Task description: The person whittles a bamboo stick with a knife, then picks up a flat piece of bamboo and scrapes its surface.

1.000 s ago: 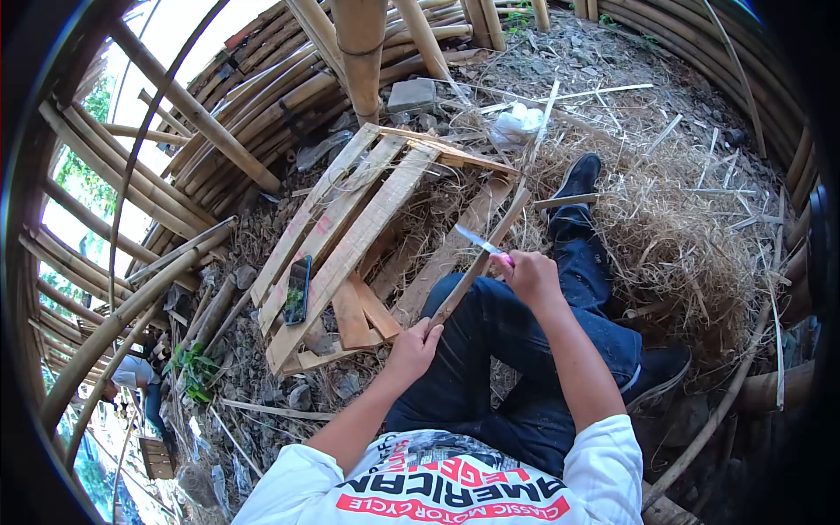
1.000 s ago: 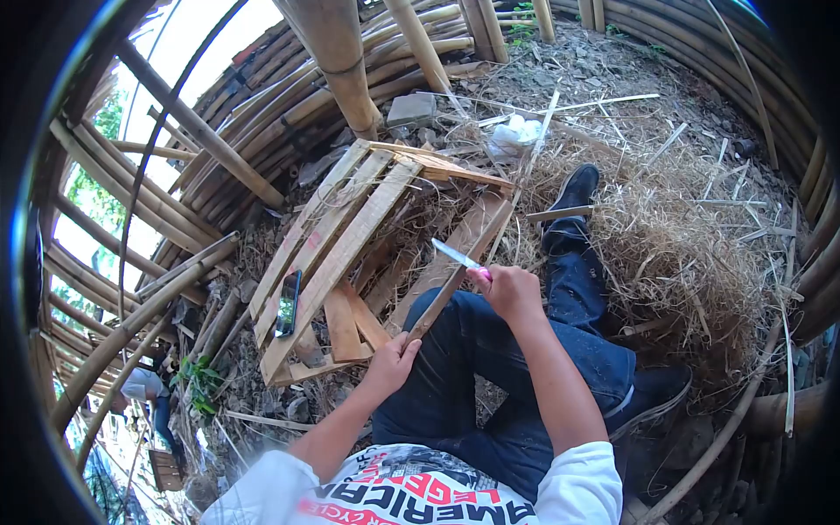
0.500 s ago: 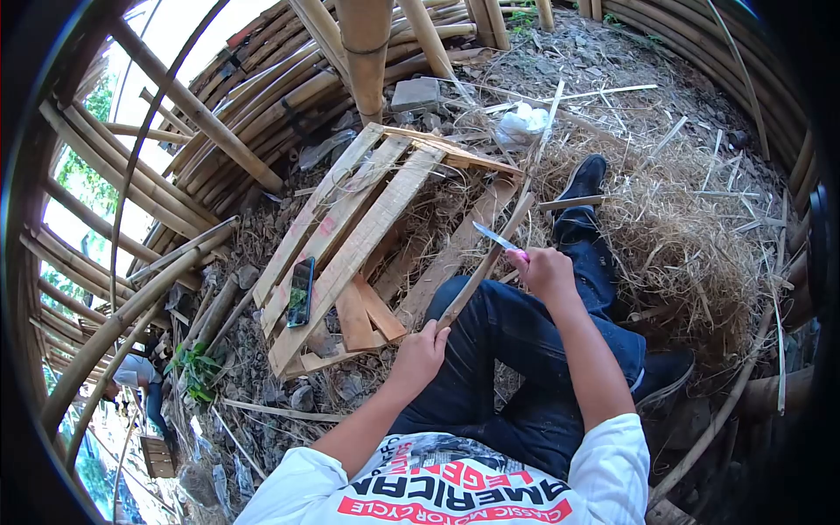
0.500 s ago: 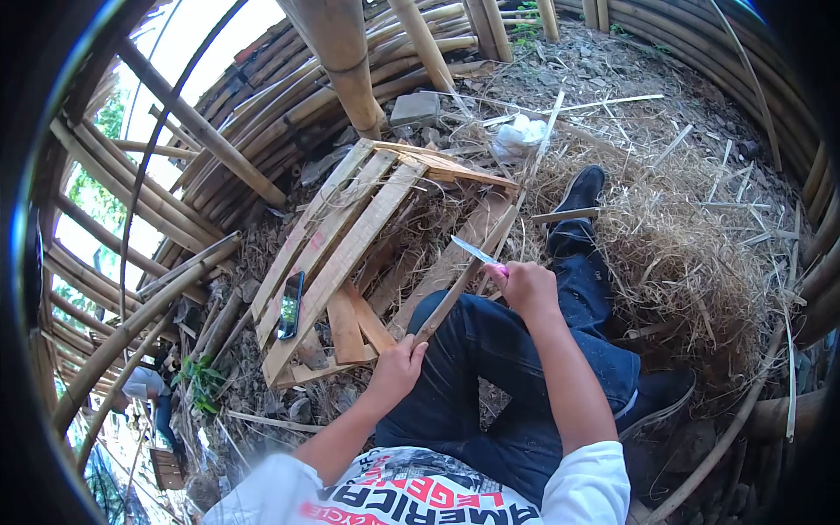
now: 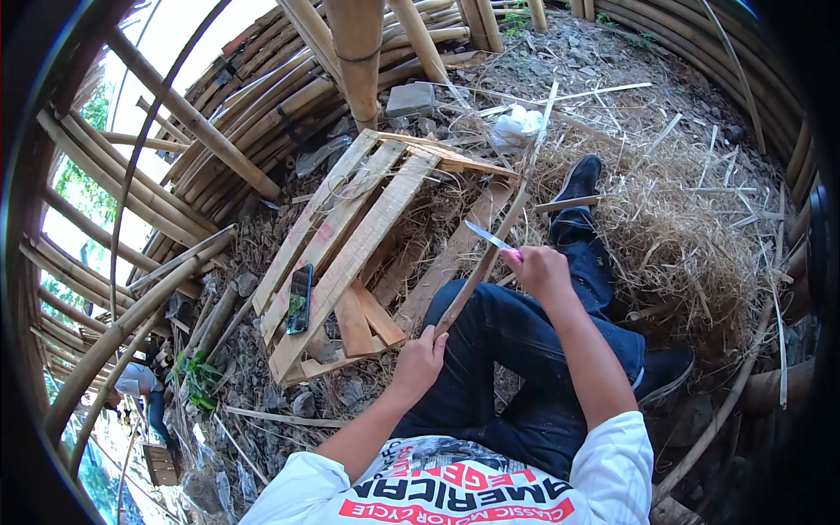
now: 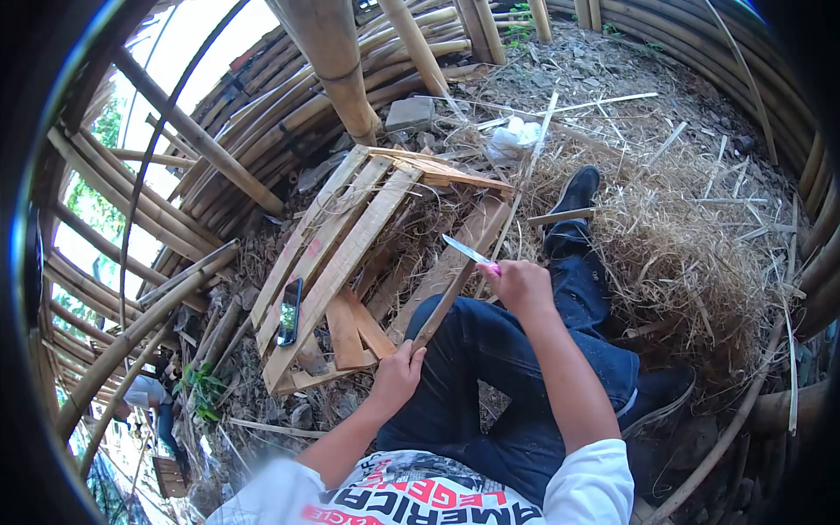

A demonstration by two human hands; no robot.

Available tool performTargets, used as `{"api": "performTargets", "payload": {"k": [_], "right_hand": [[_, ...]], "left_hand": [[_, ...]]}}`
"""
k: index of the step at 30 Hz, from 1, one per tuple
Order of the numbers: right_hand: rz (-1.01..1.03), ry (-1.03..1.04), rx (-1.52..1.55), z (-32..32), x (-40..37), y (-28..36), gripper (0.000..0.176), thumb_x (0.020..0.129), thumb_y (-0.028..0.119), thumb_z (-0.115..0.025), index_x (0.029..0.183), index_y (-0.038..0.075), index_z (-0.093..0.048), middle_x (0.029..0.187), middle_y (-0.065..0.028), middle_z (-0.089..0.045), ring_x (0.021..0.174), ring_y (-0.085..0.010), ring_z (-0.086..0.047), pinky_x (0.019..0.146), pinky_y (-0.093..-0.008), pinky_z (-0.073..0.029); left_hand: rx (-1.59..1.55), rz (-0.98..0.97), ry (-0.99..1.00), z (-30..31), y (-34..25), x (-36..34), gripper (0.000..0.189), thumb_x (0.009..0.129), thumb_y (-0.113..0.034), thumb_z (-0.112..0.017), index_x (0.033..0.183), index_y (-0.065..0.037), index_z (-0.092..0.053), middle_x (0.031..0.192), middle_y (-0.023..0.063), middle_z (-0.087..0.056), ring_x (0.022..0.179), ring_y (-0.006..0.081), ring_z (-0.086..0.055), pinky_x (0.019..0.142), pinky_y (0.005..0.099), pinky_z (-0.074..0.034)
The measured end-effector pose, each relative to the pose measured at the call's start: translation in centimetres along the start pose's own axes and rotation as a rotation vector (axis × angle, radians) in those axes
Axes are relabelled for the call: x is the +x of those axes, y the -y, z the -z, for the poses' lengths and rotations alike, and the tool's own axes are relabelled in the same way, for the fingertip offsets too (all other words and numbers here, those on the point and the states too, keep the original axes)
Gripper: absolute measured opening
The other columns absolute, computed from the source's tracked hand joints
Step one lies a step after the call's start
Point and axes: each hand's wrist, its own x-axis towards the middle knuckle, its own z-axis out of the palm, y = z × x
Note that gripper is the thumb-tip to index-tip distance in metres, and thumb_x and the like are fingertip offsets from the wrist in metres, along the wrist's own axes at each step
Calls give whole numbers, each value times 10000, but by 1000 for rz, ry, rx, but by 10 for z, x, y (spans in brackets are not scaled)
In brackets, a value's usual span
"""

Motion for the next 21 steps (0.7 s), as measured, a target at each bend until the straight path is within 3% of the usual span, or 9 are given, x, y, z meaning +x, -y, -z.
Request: {"api": "performTargets", "payload": {"k": [3, 7, 9, 10, 13, 16, 19, 20, 21], "right_hand": [[-17, 14, 63, 5, -7, 23, 505, 916, 504, -529, 704, 71, -677, 634, -163, -647, 613, -341, -665, 560, -448, -522], [174, 80, 42, 0, -21, 39, 463, 908, 493, -545, 725, 90, -683, 627, -154, -652, 606, -335, -667, 563, -445, -531], [45, -11, -21, -10, -6, 10, 498, 909, 519, -533, 712, 86, -680, 613, -160, -644, 598, -333, -665, 548, -436, -528], [-15, 47, -19, 6, 5, 2, 512, 912, 523, -527, 712, 76, -677, 598, -161, -636, 594, -333, -666, 537, -431, -527], [-32, -35, 43, -11, -2, 11, 505, 913, 515, -531, 715, 72, -669, 596, -157, -635, 571, -332, -659, 540, -441, -528], [204, 9, 54, -5, -20, 43, 492, 904, 511, -551, 710, 75, -671, 603, -163, -640, 574, -322, -664, 540, -434, -530], [133, -65, 3, -30, -10, 8, 498, 911, 512, -540, 707, 77, -675, 607, -162, -643, 571, -315, -665, 525, -423, -526], [28, -12, -43, -11, 2, -4, 507, 918, 510, -528, 704, 76, -676, 611, -159, -645, 571, -305, -668, 512, -415, -523], [61, 44, -81, -5, 8, -13, 521, 928, 508, -509, 694, 72, -671, 612, -157, -647, 572, -301, -670, 507, -413, -522]], "left_hand": [[-7, -5, -14, -8, 1, 0, 254, 971, -238, -514, 858, -10, -520, 596, 262, -555, 613, 461, -587, 513, 537, -438], [-26, 20, 0, -1, -4, -2, 239, 967, -198, -523, 858, 15, -515, 633, 274, -551, 664, 480, -576, 532, 519, -414], [-15, 44, 26, 2, -4, -1, 235, 966, -194, -522, 859, 15, -515, 637, 275, -552, 667, 483, -575, 534, 520, -414], [-10, 56, 47, 3, -4, 0, 230, 966, -190, -522, 861, 14, -516, 640, 276, -553, 670, 485, -574, 537, 521, -415], [-7, -8, 3, -5, 3, 1, 252, 973, -242, -509, 870, -11, -513, 605, 269, -556, 619, 474, -579, 520, 552, -432], [32, -29, -12, -9, 4, 1, 262, 976, -243, -502, 866, -6, -512, 609, 270, -559, 621, 472, -581, 518, 549, -435], [-26, 0, 18, -1, 2, 0, 261, 974, -242, -509, 869, -4, -515, 609, 267, -564, 618, 467, -585, 512, 547, -435], [-22, 7, 17, 0, 1, 2, 261, 974, -242, -509, 869, -4, -515, 609, 267, -564, 618, 467, -585, 512, 547, -435], [-1, -9, 6, 1, -1, 3, 255, 972, -237, -513, 870, -3, -517, 607, 266, -563, 616, 466, -585, 508, 545, -435]]}}
